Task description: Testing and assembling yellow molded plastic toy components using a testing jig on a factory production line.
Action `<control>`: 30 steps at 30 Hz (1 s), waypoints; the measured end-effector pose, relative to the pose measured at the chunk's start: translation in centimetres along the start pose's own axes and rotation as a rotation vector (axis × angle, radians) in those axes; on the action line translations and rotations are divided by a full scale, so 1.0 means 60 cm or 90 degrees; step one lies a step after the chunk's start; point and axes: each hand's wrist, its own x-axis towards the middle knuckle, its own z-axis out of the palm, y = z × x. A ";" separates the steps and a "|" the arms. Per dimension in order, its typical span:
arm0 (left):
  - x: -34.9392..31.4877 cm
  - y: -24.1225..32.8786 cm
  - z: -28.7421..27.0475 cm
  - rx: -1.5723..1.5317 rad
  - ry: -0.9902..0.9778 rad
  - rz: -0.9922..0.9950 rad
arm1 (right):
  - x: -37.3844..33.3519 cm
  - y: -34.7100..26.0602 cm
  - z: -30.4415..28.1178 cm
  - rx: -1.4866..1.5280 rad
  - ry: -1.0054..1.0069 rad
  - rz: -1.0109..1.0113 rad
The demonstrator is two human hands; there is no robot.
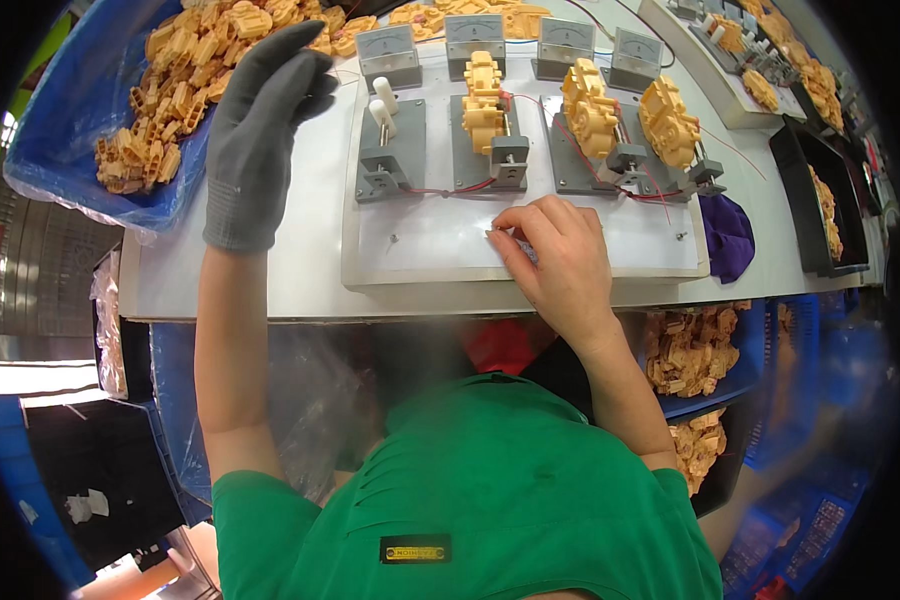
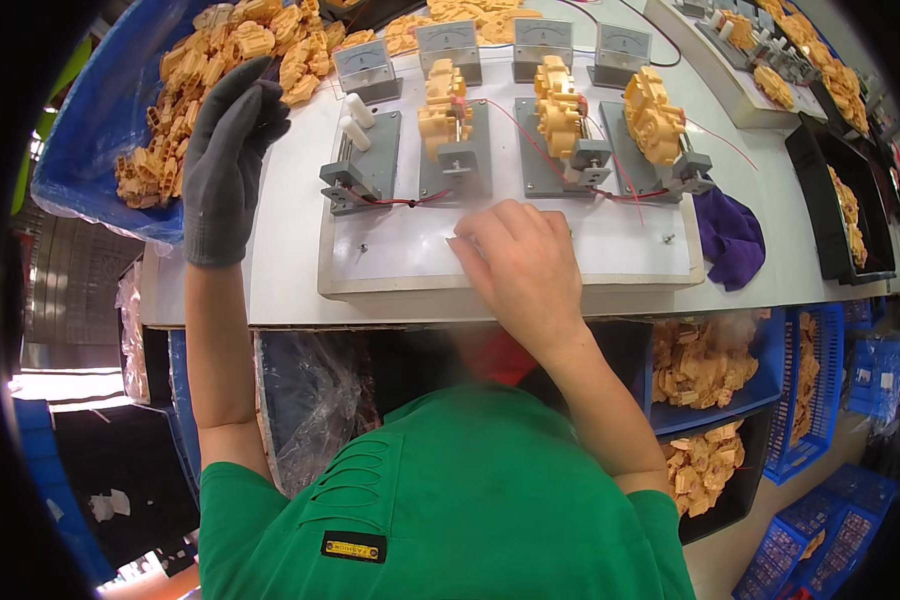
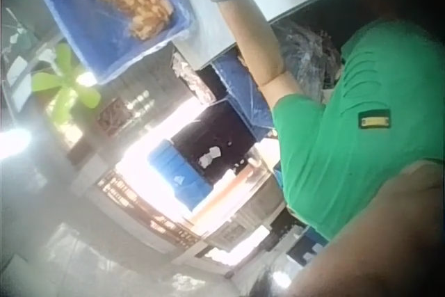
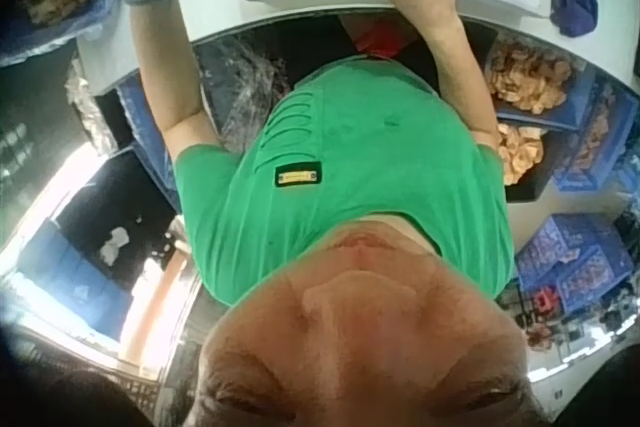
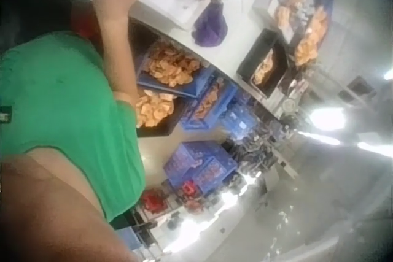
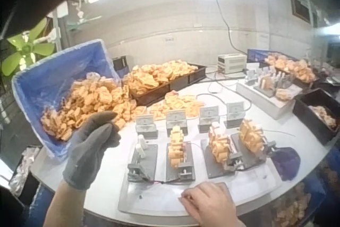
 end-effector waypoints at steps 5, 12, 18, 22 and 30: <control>-0.021 0.044 0.061 0.143 -0.140 -0.008 | 0.000 -0.003 0.001 0.027 0.005 -0.013; -0.015 0.040 0.074 0.142 -0.185 -0.017 | 0.000 -0.002 -0.003 0.019 0.016 -0.025; -0.006 0.042 0.083 0.214 -0.211 0.007 | 0.001 -0.002 -0.004 0.023 0.014 -0.028; 0.001 0.040 0.102 0.235 -0.225 0.023 | 0.001 -0.001 -0.004 0.019 0.011 -0.023; 0.009 0.040 0.098 0.286 -0.240 0.040 | -0.001 0.000 -0.003 0.022 0.017 -0.025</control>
